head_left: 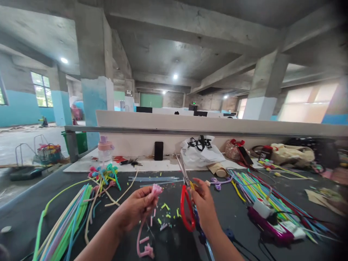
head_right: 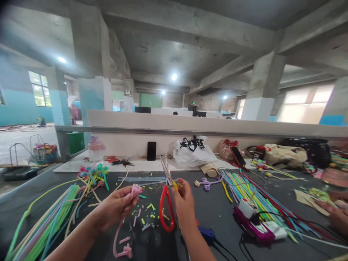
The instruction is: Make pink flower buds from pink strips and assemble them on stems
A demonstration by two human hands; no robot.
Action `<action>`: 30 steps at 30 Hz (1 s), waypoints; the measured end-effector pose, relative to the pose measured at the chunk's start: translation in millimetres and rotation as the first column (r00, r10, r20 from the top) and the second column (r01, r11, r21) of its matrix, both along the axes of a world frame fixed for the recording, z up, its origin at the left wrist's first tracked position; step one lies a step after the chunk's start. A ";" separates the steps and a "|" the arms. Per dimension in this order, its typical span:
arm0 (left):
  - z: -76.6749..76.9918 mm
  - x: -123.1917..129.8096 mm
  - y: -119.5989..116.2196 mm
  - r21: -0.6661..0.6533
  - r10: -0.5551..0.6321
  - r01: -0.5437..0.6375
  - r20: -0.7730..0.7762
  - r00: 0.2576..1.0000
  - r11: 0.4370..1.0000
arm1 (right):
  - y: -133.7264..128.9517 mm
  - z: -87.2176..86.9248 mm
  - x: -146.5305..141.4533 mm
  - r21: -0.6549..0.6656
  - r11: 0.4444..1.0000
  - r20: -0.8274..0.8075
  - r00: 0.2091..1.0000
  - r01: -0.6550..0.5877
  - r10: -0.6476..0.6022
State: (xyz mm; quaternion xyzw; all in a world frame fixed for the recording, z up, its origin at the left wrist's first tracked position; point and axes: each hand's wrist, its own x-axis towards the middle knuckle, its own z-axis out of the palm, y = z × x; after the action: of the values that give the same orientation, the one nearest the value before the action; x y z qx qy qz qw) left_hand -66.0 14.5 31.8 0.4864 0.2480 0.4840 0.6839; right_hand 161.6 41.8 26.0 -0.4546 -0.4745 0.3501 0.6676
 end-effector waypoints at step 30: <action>-19.6 9.5 3.2 -0.229 0.135 -0.088 0.199 0.971 0.970 | -50.3 -5.4 -4.5 -0.122 0.651 -0.110 0.663 -0.749 0.741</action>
State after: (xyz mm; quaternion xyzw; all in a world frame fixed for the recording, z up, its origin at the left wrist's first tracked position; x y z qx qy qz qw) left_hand -56.5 17.7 12.2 0.3388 0.2518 0.5409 0.7274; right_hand 157.1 -8.5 20.6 -0.2621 -0.5732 0.6404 0.4390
